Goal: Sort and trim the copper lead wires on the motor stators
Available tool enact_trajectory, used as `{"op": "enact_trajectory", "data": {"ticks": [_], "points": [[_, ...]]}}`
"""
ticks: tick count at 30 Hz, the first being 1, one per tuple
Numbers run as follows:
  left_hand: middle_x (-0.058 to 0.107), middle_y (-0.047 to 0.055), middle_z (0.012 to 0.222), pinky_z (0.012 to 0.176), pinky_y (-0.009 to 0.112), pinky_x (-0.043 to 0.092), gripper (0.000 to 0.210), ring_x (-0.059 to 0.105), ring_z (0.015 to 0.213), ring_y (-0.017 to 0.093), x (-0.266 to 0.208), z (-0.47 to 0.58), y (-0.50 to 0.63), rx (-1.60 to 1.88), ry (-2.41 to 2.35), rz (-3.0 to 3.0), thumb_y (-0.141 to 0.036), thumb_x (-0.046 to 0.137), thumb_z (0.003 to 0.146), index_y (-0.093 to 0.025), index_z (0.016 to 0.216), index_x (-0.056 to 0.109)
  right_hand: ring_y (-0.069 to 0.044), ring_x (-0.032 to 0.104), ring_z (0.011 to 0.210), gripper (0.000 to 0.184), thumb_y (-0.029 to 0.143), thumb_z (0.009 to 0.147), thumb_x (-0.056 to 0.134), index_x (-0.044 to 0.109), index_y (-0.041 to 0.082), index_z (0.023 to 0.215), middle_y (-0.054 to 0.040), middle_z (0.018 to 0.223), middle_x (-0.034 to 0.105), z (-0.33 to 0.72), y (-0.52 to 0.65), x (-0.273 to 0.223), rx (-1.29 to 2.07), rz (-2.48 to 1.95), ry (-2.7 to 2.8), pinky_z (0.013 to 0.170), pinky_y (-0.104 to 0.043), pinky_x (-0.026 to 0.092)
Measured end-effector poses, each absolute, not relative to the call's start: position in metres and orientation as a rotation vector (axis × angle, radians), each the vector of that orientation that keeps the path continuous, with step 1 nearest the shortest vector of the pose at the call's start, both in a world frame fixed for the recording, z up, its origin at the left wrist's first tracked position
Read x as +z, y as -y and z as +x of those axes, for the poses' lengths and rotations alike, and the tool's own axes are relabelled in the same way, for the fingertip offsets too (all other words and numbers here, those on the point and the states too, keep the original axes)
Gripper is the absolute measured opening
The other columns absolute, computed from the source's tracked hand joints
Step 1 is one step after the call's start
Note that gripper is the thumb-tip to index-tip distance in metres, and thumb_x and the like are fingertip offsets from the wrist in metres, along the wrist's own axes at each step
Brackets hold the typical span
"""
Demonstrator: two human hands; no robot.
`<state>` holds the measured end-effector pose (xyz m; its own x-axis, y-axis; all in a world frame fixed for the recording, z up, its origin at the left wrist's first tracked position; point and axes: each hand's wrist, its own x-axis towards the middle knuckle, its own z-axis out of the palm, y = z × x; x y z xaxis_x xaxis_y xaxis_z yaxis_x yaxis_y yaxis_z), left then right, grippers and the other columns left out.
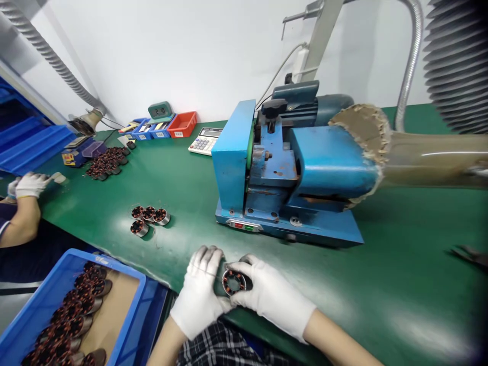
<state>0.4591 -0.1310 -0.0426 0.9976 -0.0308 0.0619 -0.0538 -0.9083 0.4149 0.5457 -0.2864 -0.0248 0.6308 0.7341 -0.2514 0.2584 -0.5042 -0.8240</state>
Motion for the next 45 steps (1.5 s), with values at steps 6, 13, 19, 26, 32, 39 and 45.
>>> {"op": "enact_trajectory", "data": {"ticks": [6, 13, 19, 26, 32, 39, 45], "points": [[0.047, 0.017, 0.126, 0.097, 0.047, 0.039, 0.081, 0.043, 0.117, 0.030, -0.049, 0.467, 0.148, 0.062, -0.011, 2.537, -0.016, 0.068, 0.059, -0.015, 0.130, 0.029, -0.016, 0.056, 0.069, 0.060, 0.018, 0.056, 0.068, 0.048, 0.018, 0.113, -0.0018, 0.083, 0.061, 0.547, 0.289, -0.021, 0.936, -1.877, 0.480, 0.062, -0.026, 0.042], [0.056, 0.011, 0.108, 0.091, 0.053, 0.040, 0.068, 0.049, 0.107, 0.034, -0.050, 0.468, 0.158, 0.266, -0.101, 2.545, -0.025, 0.076, 0.051, -0.020, 0.112, 0.046, -0.014, 0.054, 0.056, 0.040, 0.038, 0.067, 0.059, 0.051, 0.015, 0.099, 0.0022, 0.063, 0.055, 0.571, 0.305, 0.005, 0.804, -1.446, 0.207, 0.055, -0.027, 0.043], [0.053, 0.011, 0.114, 0.095, 0.048, 0.039, 0.073, 0.048, 0.109, 0.030, -0.046, 0.470, 0.156, 0.262, -0.067, 2.398, -0.020, 0.071, 0.053, -0.018, 0.119, 0.041, -0.019, 0.058, 0.073, 0.023, 0.032, 0.068, 0.063, 0.061, 0.018, 0.086, -0.0042, 0.081, 0.064, 0.563, 0.308, 0.001, 0.649, -1.855, 0.442, 0.067, -0.031, 0.045], [0.059, 0.003, 0.089, 0.077, 0.031, 0.048, 0.036, 0.058, 0.082, 0.019, -0.039, 0.474, 0.152, -0.015, -0.216, 2.053, -0.013, 0.068, 0.058, -0.018, 0.090, 0.051, -0.013, 0.052, 0.059, 0.015, 0.030, 0.076, 0.055, 0.056, 0.015, 0.072, 0.0002, 0.063, 0.056, 0.556, 0.277, -0.013, 0.750, -1.567, 0.290, 0.057, -0.025, 0.039], [0.059, 0.001, 0.084, 0.071, 0.027, 0.048, 0.035, 0.058, 0.076, 0.016, -0.038, 0.477, 0.156, -0.010, -0.263, 1.821, -0.015, 0.076, 0.051, -0.017, 0.073, 0.049, -0.005, 0.037, 0.041, 0.055, 0.041, 0.062, 0.067, 0.045, 0.015, 0.106, 0.0052, 0.066, 0.051, 0.558, 0.308, -0.016, 0.979, -1.326, 0.029, 0.042, -0.020, 0.029], [0.063, 0.002, 0.085, 0.070, 0.026, 0.049, 0.049, 0.061, 0.078, 0.018, -0.041, 0.478, 0.157, -0.118, -0.405, 1.587, -0.017, 0.081, 0.044, -0.016, 0.084, 0.052, -0.010, 0.040, 0.048, 0.019, 0.031, 0.074, 0.050, 0.062, 0.015, 0.073, 0.0017, 0.056, 0.052, 0.554, 0.315, -0.032, 1.043, -1.811, 0.295, 0.047, -0.023, 0.029], [0.063, 0.002, 0.086, 0.071, 0.026, 0.049, 0.047, 0.060, 0.077, 0.017, -0.046, 0.475, 0.153, -0.105, -0.367, 1.667, -0.017, 0.080, 0.048, -0.017, 0.084, 0.050, -0.016, 0.054, 0.061, 0.020, 0.024, 0.079, 0.046, 0.064, 0.017, 0.072, -0.0024, 0.066, 0.063, 0.560, 0.310, -0.032, 0.874, -2.099, 0.540, 0.056, -0.024, 0.035]]}}
